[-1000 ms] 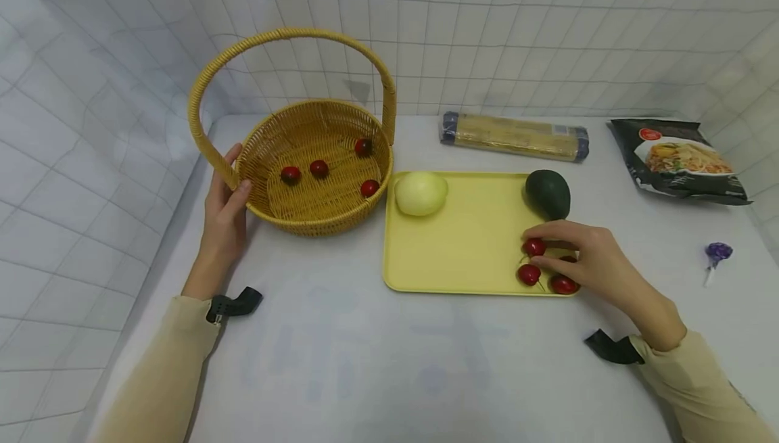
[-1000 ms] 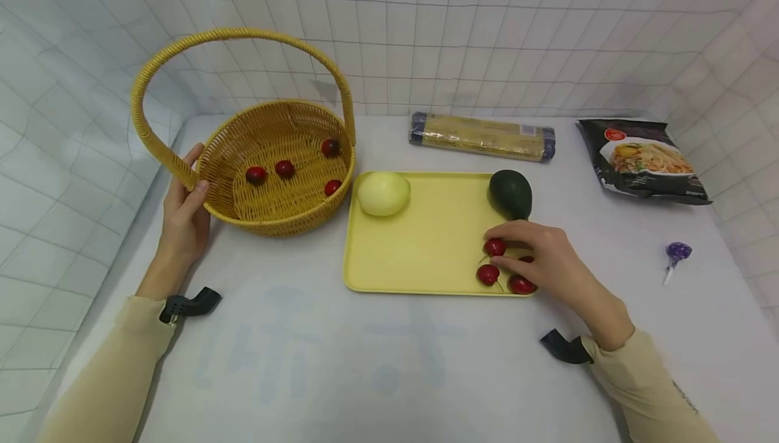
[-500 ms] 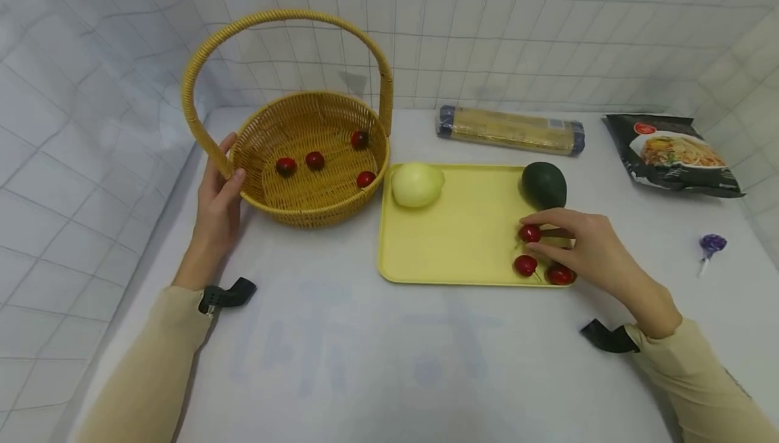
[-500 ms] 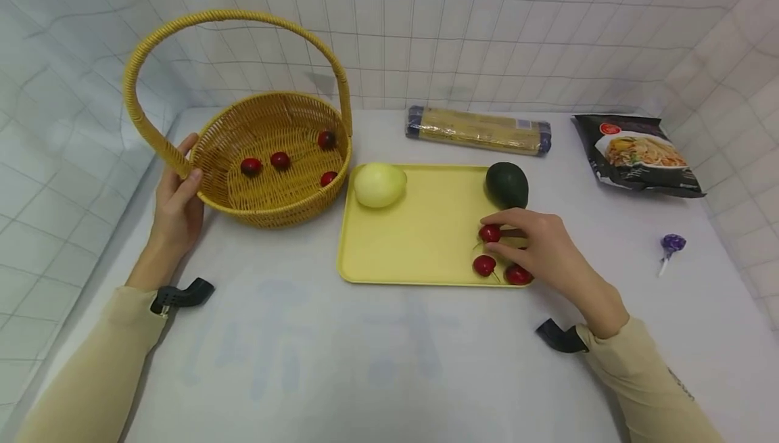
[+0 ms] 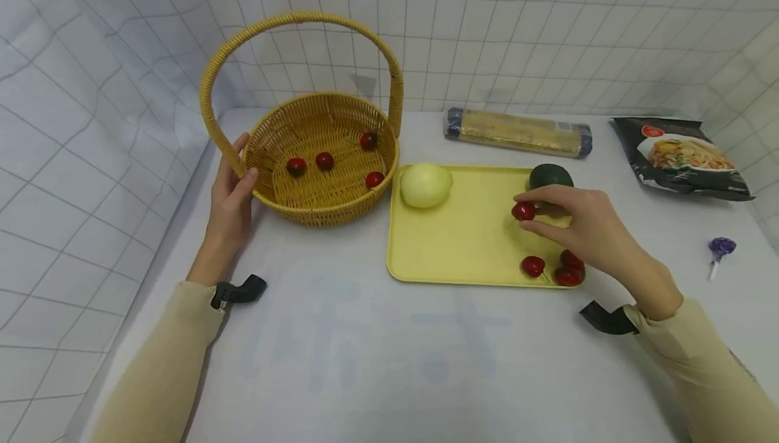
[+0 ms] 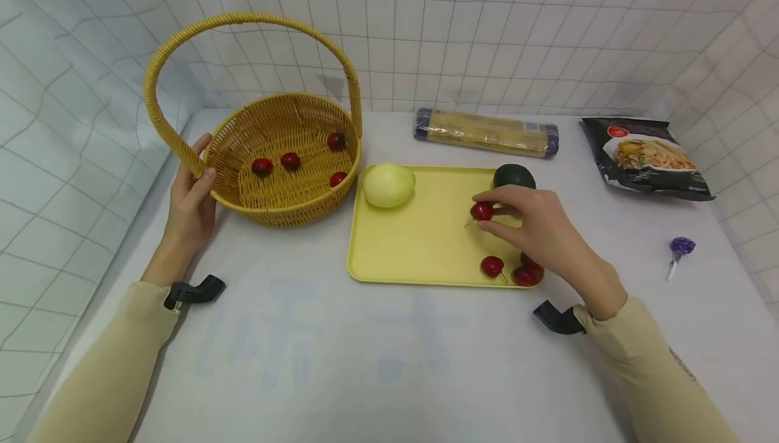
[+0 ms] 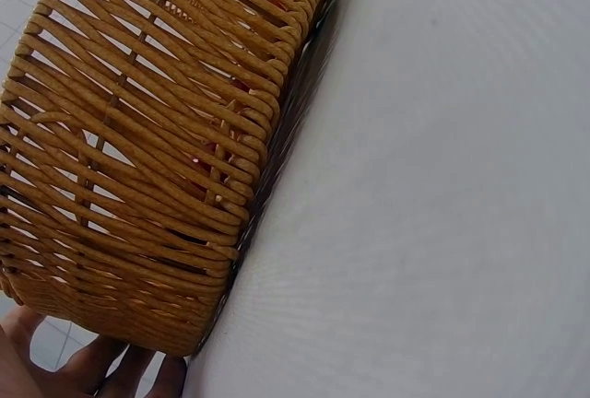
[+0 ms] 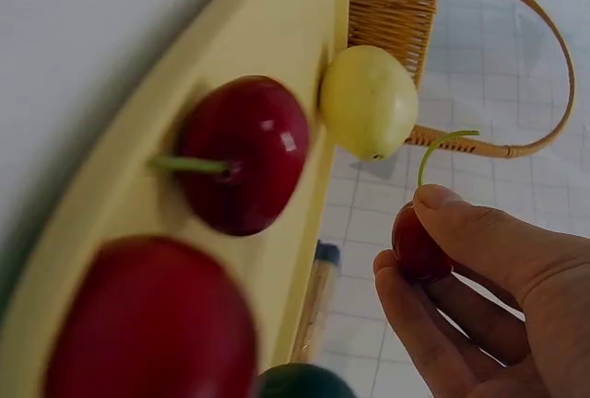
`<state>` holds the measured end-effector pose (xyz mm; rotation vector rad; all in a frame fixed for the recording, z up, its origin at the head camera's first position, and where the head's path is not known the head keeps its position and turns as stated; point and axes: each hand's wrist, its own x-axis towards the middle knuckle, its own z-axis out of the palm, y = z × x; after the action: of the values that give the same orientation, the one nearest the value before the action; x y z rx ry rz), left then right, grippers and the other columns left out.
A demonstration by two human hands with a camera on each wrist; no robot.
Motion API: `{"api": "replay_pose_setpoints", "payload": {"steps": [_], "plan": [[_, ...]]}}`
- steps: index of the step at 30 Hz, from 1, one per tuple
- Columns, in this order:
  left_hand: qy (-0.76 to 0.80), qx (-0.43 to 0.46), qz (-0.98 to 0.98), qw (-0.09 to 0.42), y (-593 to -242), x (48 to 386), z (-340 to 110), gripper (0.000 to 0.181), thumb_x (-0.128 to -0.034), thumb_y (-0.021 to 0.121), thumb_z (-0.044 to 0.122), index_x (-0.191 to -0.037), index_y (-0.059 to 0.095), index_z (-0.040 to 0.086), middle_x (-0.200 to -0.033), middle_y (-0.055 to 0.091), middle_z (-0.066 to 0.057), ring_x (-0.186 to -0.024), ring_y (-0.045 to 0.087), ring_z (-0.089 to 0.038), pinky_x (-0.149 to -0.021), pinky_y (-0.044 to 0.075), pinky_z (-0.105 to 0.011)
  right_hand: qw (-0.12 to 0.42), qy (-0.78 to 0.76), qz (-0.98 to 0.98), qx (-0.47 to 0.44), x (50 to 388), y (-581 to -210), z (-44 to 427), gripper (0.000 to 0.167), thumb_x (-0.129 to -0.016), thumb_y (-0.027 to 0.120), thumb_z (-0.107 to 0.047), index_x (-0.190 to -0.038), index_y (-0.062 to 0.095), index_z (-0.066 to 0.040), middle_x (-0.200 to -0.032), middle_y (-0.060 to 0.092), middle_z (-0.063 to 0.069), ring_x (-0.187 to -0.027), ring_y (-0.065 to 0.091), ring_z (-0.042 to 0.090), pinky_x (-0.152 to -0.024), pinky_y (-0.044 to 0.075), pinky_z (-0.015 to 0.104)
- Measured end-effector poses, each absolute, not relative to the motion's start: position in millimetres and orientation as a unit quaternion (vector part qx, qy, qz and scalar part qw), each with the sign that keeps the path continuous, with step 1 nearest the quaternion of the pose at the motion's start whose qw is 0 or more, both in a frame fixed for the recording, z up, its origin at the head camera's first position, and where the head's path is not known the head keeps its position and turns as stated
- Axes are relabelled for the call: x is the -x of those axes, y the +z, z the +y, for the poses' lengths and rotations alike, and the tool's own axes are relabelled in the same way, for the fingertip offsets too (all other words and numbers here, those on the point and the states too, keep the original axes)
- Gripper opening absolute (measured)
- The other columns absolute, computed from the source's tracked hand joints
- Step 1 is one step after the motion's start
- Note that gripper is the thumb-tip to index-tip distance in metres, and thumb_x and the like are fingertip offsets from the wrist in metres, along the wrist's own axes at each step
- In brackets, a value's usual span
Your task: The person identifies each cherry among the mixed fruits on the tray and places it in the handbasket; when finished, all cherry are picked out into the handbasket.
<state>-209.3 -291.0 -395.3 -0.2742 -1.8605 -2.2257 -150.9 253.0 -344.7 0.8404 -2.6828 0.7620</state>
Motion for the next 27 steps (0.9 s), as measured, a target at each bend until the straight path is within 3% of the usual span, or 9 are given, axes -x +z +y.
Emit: {"api": "replay_pose_setpoints", "payload": {"steps": [6,18,27], "plan": [[-0.757,0.093,-0.636,0.116,-398,207,-294,0.060,-0.1056,0.056,0.012,-0.163,0.040,0.017,-0.167,0.031,-0.008,-0.140,0.036,-0.025,-0.116,0.026,-0.035,0.112,0.303,-0.896,-0.305,170,-324,217,0.040,-0.086,0.088,-0.009,-0.124,0.077,-0.012,-0.116,0.079,0.001,-0.097,0.079,0.022,-0.081,0.061,0.039],[-0.758,0.090,-0.636,0.114,-398,206,-295,0.061,-0.1056,0.057,0.012,-0.164,0.040,0.018,-0.170,0.028,-0.006,-0.142,0.035,-0.025,-0.118,0.026,-0.035,0.065,0.365,-0.871,-0.323,205,-303,137,0.034,-0.093,0.083,-0.014,-0.125,0.075,-0.008,-0.122,0.077,0.007,-0.109,0.075,0.024,-0.094,0.059,0.039],[-0.761,0.093,-0.632,0.115,-395,208,-292,0.061,-0.1046,0.058,0.013,-0.163,0.041,0.017,-0.169,0.030,-0.006,-0.147,0.033,-0.026,-0.120,0.026,-0.035,0.042,0.411,-0.855,-0.313,217,-300,77,0.032,-0.093,0.082,-0.010,-0.124,0.075,-0.002,-0.120,0.077,0.010,-0.109,0.074,0.023,-0.092,0.060,0.036]]}}
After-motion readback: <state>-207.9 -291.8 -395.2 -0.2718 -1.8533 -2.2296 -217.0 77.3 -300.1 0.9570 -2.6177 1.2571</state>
